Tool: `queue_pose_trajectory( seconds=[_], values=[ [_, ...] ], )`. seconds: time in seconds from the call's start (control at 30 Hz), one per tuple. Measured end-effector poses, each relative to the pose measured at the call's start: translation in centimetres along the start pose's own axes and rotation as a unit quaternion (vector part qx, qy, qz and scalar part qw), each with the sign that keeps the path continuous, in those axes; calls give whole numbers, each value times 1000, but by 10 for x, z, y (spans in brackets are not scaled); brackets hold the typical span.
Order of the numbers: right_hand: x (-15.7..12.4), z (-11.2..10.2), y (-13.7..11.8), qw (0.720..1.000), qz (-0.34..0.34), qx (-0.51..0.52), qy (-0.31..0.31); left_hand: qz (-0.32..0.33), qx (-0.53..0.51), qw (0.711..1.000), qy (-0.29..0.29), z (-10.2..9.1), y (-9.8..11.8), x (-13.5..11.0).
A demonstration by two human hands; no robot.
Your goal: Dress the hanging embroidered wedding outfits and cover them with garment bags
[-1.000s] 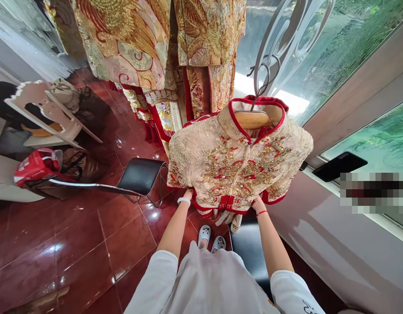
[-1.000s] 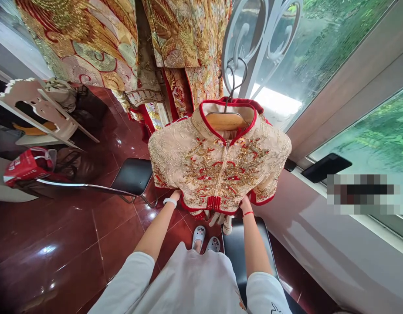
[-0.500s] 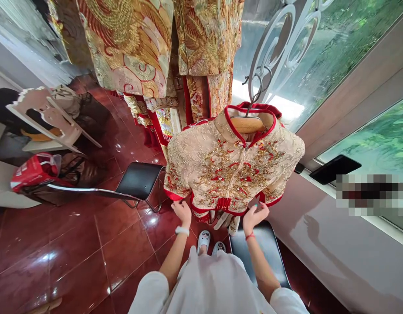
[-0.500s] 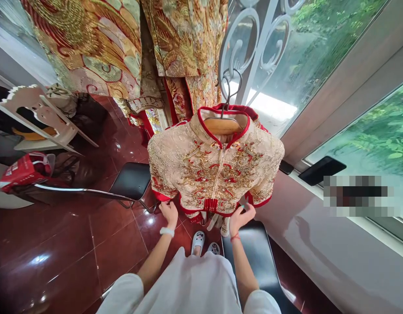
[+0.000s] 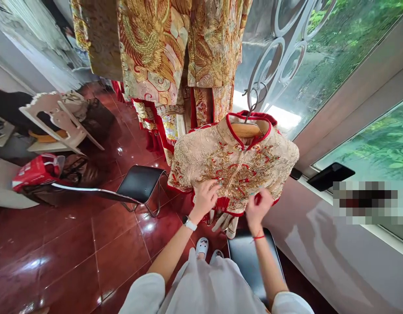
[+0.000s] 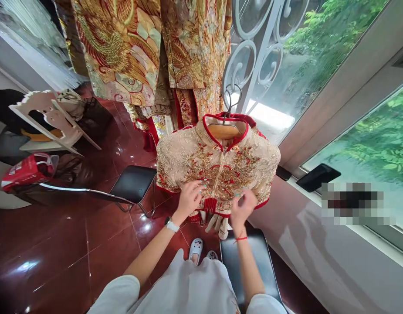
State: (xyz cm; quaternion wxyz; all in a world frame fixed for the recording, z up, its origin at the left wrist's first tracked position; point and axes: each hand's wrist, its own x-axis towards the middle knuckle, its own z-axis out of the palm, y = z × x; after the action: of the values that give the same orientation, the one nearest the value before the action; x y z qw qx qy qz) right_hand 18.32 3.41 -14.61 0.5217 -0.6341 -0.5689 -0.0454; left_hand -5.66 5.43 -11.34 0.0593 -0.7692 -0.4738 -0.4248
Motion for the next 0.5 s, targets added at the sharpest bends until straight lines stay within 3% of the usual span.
queue_pose_trajectory(
  seconds=[0.03, 0.07, 0.13, 0.2, 0.3, 0.37, 0.5],
  values=[
    [31, -14, 7, 995, 33, 10, 93, -23, -11, 997, 75, -14, -7, 12],
    [64, -26, 14, 991, 38, 35, 127, -51, -13, 990, 129, -29, -17, 26],
    [123, -40, 24, 991, 13, 118, 66, -121, -35, 970, 210, -52, -39, 62],
    [164, -43, 28, 981, 2, 195, 11, -141, -105, 960, 219, -67, -60, 98],
    [185, -37, 29, 965, 16, 259, 39, -126, -178, 954, 204, -74, -72, 131],
    [188, -38, 35, 963, 27, 263, 50, -135, -173, 945, 241, -74, -68, 137],
    [209, -57, 60, 962, 48, 250, -94, -149, -133, 936, 291, -79, -54, 135]
  ],
)
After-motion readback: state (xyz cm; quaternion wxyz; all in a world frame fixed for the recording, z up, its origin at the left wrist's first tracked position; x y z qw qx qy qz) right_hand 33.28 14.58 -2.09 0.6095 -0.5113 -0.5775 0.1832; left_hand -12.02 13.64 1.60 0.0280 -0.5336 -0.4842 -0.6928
